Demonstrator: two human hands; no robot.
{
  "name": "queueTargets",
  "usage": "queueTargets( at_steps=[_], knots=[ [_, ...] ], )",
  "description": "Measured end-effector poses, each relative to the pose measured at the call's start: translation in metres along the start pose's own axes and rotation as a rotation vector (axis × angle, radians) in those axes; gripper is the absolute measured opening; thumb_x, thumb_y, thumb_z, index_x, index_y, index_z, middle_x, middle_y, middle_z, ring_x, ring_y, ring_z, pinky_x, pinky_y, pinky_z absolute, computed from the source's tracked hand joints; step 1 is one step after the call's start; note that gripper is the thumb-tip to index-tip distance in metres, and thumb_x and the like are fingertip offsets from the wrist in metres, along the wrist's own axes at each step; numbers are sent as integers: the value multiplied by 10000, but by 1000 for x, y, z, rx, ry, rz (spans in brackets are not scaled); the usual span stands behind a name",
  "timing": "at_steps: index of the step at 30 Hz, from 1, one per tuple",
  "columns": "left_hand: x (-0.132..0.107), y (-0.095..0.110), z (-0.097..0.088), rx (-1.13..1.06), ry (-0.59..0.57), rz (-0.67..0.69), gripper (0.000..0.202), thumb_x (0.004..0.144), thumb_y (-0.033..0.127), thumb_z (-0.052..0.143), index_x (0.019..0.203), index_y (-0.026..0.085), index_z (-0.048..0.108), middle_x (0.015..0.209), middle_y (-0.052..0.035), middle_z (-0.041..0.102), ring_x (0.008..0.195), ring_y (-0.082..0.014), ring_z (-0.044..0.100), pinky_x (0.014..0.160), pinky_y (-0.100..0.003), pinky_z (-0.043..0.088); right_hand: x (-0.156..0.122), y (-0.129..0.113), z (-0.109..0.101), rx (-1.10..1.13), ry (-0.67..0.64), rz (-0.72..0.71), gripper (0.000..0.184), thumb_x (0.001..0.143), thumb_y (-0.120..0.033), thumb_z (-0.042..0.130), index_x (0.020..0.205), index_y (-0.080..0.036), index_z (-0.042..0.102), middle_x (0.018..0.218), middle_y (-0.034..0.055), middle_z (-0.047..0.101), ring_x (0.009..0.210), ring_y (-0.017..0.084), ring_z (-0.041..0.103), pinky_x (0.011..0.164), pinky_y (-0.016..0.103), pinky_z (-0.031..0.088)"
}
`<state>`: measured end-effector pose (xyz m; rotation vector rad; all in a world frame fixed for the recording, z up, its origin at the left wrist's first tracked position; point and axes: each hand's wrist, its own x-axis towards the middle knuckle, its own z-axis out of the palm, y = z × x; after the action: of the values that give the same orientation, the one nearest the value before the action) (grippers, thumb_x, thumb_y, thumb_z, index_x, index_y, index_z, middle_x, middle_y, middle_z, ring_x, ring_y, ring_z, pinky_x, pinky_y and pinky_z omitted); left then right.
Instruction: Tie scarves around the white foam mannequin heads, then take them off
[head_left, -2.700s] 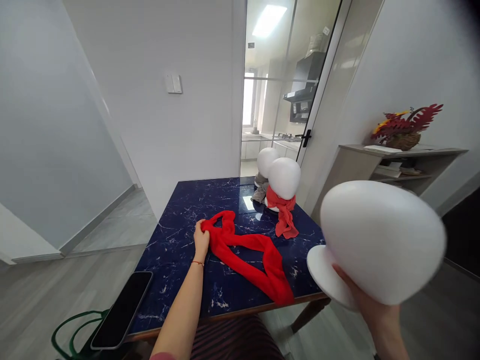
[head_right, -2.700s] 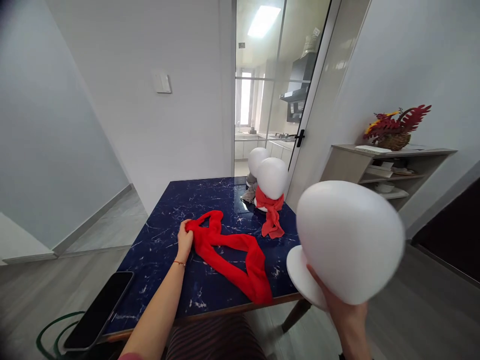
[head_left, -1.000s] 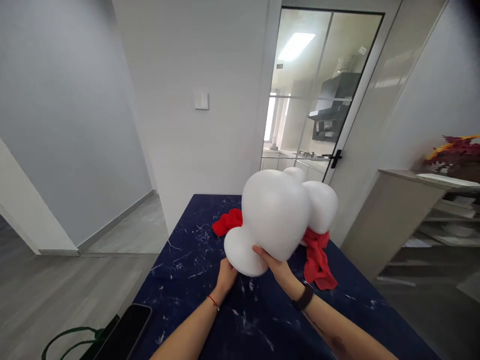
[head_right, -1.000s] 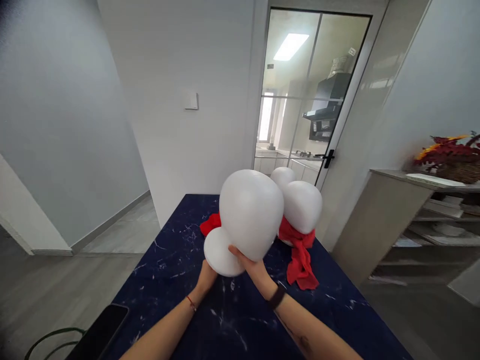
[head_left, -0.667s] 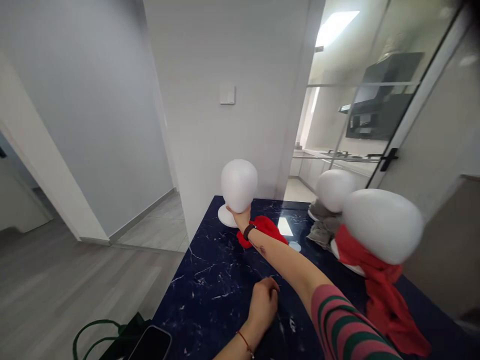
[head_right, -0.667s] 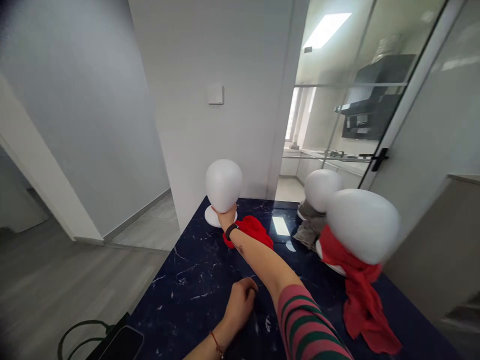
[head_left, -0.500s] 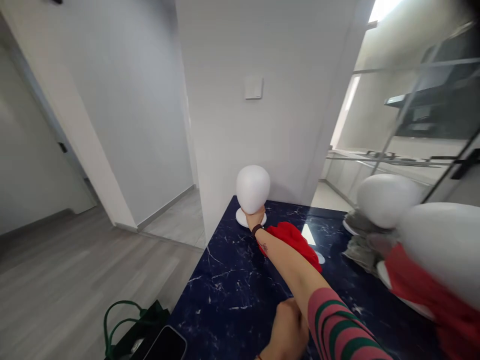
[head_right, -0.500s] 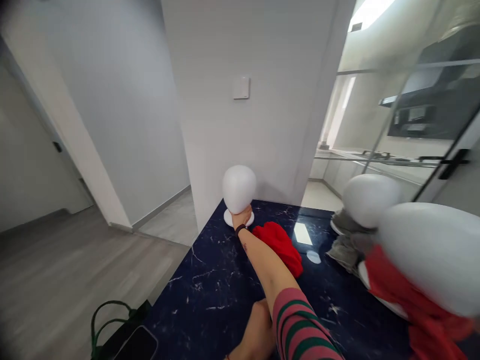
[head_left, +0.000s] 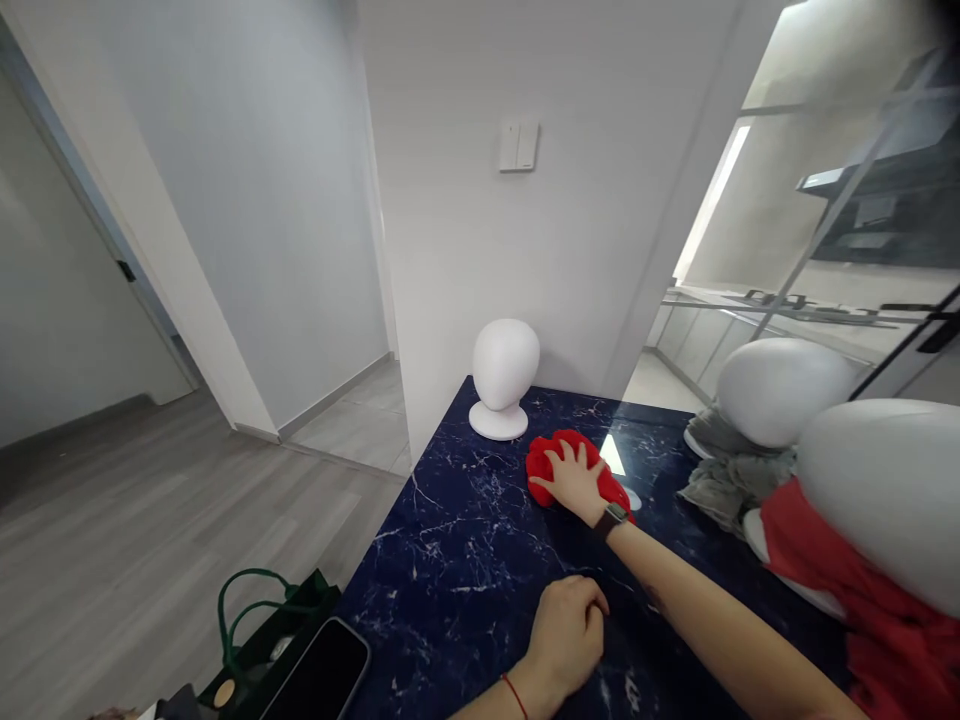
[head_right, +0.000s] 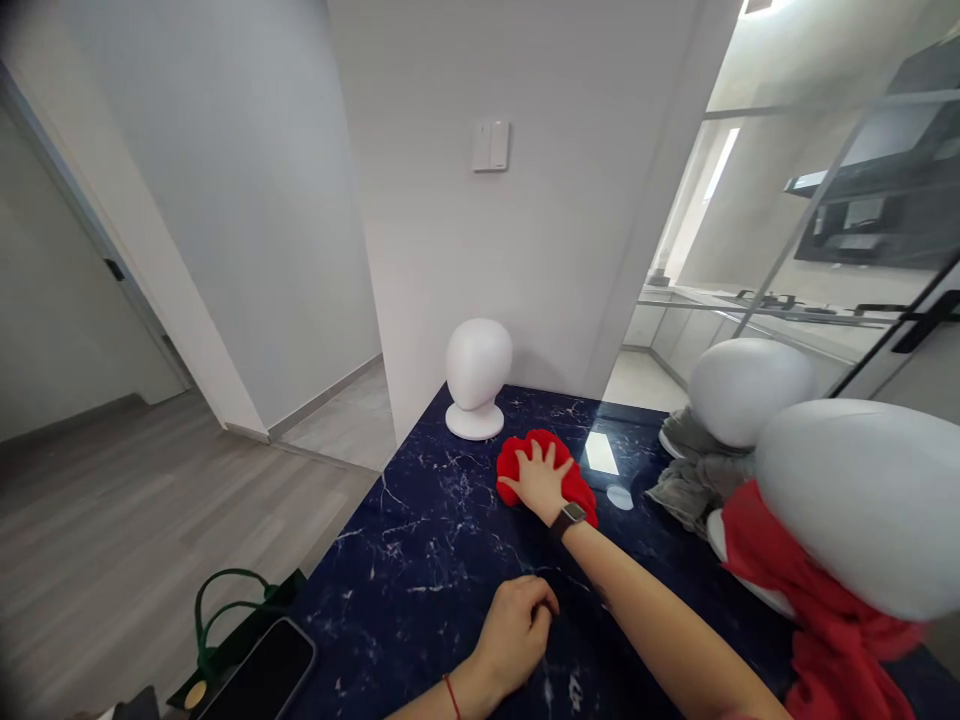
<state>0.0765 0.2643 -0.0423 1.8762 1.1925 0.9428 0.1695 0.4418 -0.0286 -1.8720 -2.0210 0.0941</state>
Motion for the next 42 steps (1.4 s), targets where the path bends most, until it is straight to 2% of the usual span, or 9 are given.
queueTargets(
  at_steps=[6,11,14,17,20,23,30,37,42],
  knots=[
    [1,1,-2,-10,8,24,263,694,58,383,696,191,610,704,-4,620,677,-130,555,671,-243,406,-1,69,-20,225,20,177,300,769,-208,565,1049,-108,607,1055,194,598,1060,343,527,883,472,397],
    [1,3,-5,-46,6,17,278,697,53,376,705,185,621,712,-11,625,695,-133,562,683,-241,407,53,58,-40,356,136,193,453,831,-326,486,1236,-125,470,1142,144,582,1053,246,559,898,350,439],
    [2,3,-6,-64,10,18,289,696,48,366,702,182,622,689,-9,616,671,-129,550,675,-241,404,46,40,-43,390,231,210,609,790,-378,544,1305,-90,392,1249,203,501,1159,289,495,962,417,405],
    [3,3,-7,-69,11,23,287,690,51,365,693,183,620,667,-5,606,653,-129,541,671,-242,402,-18,31,-46,483,242,-43,624,747,-323,599,1309,-133,405,1320,176,453,1246,281,420,1026,443,359],
    [4,0,-7,-85,8,25,285,686,66,362,696,183,622,652,0,596,622,-124,533,648,-240,402,-122,42,-61,649,-31,-190,561,793,-312,561,1324,-222,401,1317,108,481,1102,213,557,923,391,474],
    [6,-3,-8,-130,-4,0,276,692,97,363,721,179,625,633,6,585,570,-117,526,599,-231,401,-233,70,-92,705,-130,-60,447,823,-333,550,1256,-239,492,1186,81,595,920,178,638,884,351,504],
    [7,-2,-12,-188,38,6,241,688,146,376,725,172,613,604,20,574,530,-117,538,552,-224,401,-437,122,-126,583,244,481,391,788,-507,562,1018,-203,646,916,70,708,849,208,681,748,235,551],
    [-37,33,-19,-95,214,55,210,748,203,390,723,182,597,626,7,563,589,-136,529,592,-239,401,-468,100,-116,375,312,301,338,831,-446,514,1028,-211,659,1105,92,653,1039,237,616,905,358,512],
    [-159,65,-36,-33,-108,183,238,800,237,412,720,229,637,643,-15,602,628,-160,566,642,-272,453,-451,102,-118,371,246,213,315,851,-387,491,1058,-204,643,1165,106,620,1102,250,577,958,422,476]
  ],
)
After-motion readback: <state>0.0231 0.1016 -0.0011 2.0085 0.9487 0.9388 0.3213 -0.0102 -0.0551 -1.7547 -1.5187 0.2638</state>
